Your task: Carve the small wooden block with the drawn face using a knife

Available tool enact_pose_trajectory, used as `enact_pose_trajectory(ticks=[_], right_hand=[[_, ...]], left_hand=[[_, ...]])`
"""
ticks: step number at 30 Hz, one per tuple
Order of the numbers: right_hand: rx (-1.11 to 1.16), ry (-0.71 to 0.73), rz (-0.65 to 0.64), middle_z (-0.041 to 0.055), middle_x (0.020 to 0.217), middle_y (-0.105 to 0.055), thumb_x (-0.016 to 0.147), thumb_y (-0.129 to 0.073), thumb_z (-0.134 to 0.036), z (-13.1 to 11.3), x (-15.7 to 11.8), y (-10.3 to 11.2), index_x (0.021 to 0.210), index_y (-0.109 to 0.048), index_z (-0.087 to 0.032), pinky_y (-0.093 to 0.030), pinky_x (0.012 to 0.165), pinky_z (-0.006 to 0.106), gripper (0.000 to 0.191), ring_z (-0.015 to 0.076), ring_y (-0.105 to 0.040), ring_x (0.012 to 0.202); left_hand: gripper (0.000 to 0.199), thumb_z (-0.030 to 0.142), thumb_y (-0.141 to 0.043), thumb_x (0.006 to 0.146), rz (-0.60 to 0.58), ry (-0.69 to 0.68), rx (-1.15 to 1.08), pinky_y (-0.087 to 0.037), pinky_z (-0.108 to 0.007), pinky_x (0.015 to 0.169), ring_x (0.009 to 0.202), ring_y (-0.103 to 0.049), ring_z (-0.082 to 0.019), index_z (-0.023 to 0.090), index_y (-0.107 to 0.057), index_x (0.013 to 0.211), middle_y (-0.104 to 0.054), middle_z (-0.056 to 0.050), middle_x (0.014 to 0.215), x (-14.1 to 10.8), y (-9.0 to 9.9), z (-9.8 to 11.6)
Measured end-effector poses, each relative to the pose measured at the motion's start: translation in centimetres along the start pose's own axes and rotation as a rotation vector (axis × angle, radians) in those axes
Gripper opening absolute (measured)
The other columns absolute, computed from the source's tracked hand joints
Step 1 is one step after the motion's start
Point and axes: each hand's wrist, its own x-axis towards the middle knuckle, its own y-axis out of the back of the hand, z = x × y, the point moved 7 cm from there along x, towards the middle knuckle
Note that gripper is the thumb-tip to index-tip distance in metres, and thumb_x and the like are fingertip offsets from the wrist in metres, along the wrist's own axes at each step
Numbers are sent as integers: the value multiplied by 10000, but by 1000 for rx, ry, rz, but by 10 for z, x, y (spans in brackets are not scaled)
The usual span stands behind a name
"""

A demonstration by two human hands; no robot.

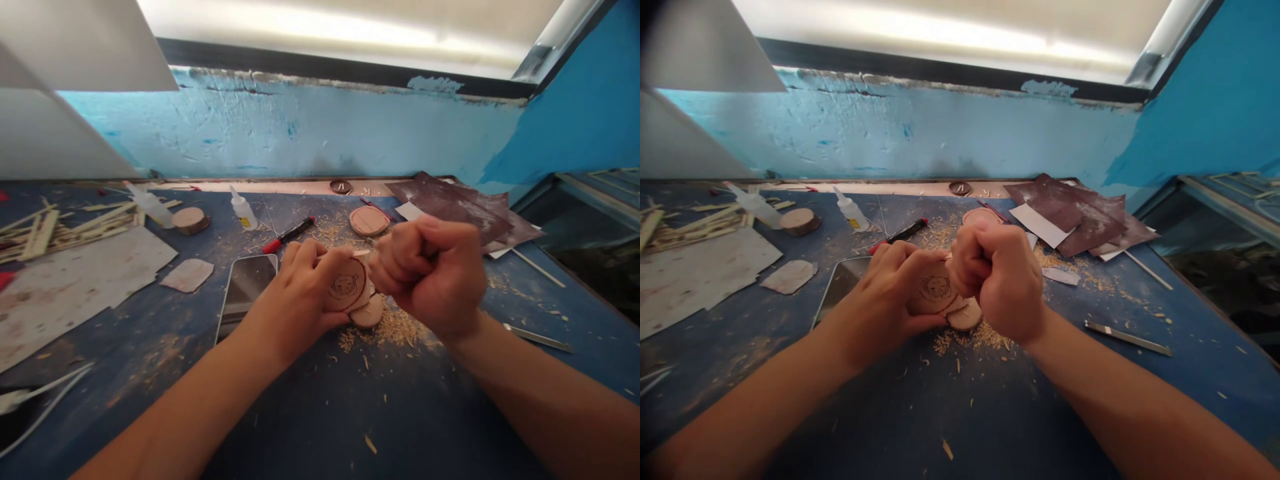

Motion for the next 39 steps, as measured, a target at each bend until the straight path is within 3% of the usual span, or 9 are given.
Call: enact_pose_trajectory(ticks=[14, 39], right_hand=[[-33, -2, -111, -66, 509, -271, 990, -478, -316, 6, 0, -8, 536, -382, -224, -231, 432, 271, 472, 93, -262, 438], [-78, -19, -100, -59, 511, -276, 989, -469, -314, 11, -1, -9, 535, -382, -228, -244, 442, 278, 471, 100, -275, 442]], left_hand=[[740, 275, -913, 737, -13, 38, 0, -483, -512, 1032, 1146, -487, -307, 318, -464, 1324, -488, -41, 1164, 2, -1, -1], [644, 311, -868, 801, -10, 18, -21, -494, -508, 1011, 1117, -489, -291, 310, -457, 1298, -483, -41, 1145, 2, 1, 2]])
